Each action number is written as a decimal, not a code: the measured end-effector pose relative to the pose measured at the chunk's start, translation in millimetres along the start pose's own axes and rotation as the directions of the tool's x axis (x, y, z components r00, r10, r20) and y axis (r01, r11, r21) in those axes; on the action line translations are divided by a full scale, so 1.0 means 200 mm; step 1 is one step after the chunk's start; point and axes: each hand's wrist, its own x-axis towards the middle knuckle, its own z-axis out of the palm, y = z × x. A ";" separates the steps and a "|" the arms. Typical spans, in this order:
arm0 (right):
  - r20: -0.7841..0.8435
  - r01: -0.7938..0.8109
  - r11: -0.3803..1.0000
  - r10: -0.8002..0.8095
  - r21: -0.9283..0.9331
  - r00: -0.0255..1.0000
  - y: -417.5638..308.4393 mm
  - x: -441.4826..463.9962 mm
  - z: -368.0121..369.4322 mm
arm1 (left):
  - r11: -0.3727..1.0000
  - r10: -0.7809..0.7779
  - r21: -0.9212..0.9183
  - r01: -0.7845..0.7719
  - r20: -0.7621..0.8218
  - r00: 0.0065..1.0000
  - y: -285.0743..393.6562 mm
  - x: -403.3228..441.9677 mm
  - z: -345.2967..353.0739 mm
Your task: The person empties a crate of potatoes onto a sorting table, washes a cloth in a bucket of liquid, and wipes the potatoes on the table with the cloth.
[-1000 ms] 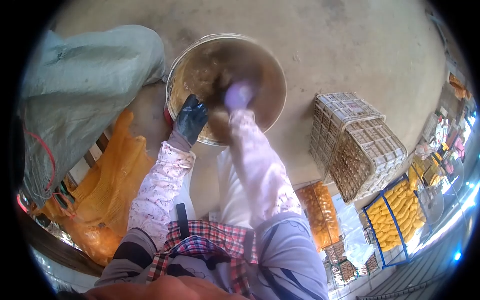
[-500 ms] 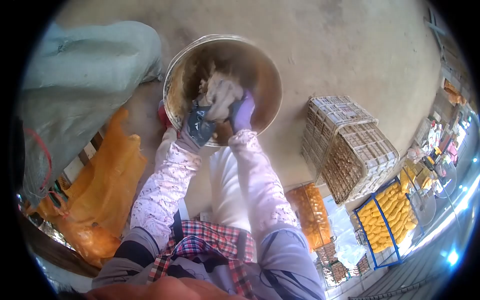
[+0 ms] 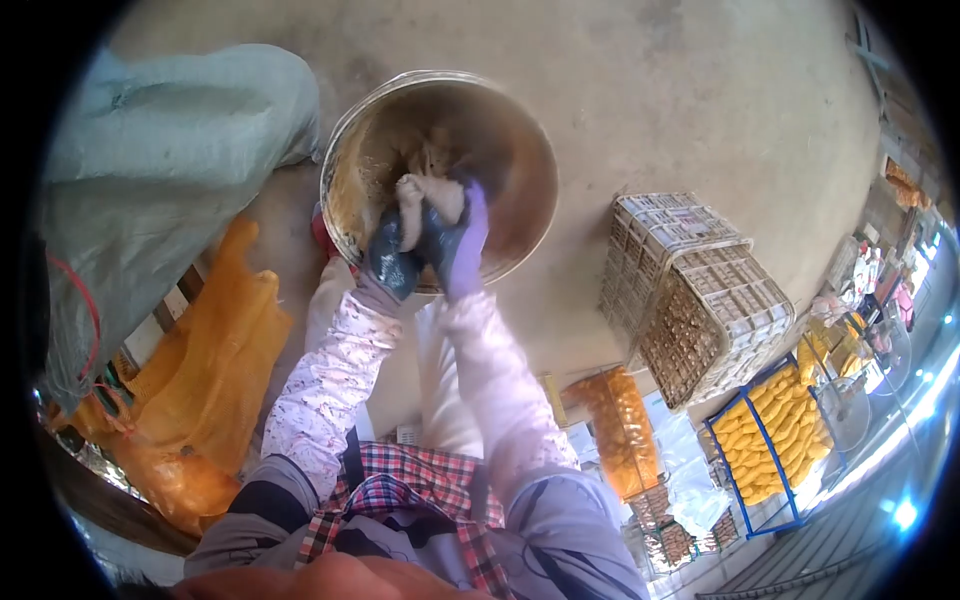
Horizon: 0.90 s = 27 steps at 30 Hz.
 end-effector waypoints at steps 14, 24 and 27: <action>0.146 0.286 0.878 -0.249 -0.384 0.958 -0.13 -0.17 0.02 | 0.425 0.500 0.832 -0.356 0.113 0.859 -0.12 0.08 -0.22; 0.155 -0.222 0.975 0.221 -0.014 0.963 -0.32 -0.06 0.03 | 0.937 0.349 0.121 -0.329 -0.246 0.904 -0.03 -0.06 0.27; 0.261 -0.519 0.854 0.491 0.046 0.831 -0.34 0.10 0.00 | 0.927 0.348 0.237 -0.291 -0.251 0.903 0.08 0.07 0.19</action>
